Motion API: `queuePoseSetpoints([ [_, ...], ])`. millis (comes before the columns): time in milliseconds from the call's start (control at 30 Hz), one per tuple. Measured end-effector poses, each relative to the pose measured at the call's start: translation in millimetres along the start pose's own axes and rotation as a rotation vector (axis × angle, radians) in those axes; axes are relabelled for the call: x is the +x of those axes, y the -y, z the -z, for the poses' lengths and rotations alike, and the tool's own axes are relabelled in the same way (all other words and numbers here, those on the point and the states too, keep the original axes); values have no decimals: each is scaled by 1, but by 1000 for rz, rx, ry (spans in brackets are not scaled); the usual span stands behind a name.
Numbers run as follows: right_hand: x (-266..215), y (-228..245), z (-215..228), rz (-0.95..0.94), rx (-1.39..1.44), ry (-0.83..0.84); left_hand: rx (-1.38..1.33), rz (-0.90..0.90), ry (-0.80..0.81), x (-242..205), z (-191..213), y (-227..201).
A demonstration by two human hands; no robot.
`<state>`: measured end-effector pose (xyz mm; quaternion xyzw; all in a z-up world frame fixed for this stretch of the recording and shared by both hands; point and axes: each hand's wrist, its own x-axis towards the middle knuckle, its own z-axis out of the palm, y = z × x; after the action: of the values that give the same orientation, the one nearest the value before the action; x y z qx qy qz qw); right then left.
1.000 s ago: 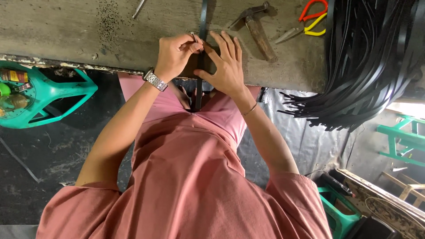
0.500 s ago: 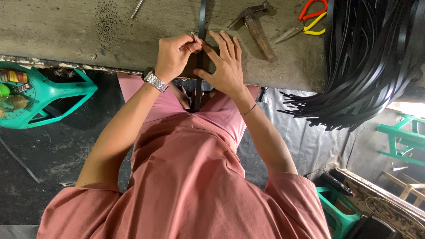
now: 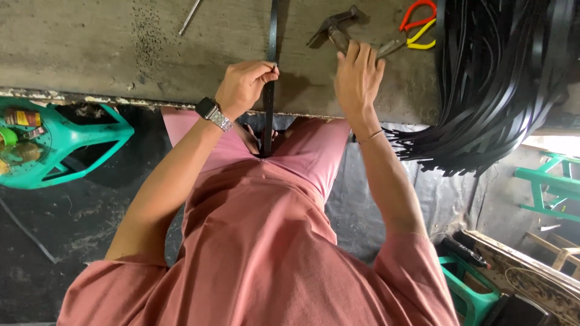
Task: The person hammers nails into black rubber strips on a workbench. They repeatedly position nails, strike them with a hammer, and adjust the strips, working one strip at a time.
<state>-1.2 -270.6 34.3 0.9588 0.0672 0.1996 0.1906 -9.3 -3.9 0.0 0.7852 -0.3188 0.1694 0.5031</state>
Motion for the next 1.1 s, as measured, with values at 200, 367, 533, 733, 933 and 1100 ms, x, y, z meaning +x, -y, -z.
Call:
queuePoseSetpoints([
  [200,-9,-7,65,-139,1017,189,12,39,30,-3,-6,7],
  [367,-51,36,70,-90,735,311,126,19,-34,-12,-16,15],
  [533,-20,2,136,-20,1093,308,139,-12,8,-11,-12,16],
  [733,-21,22,130,-14,1414,159,119,45,87,-14,-10,16],
  [933,-31,6,85,-60,1020,296,87,69,87,-14,-6,4],
  [1100,-5,-8,4,-170,525,59,14,80,78,-6,-3,3],
])
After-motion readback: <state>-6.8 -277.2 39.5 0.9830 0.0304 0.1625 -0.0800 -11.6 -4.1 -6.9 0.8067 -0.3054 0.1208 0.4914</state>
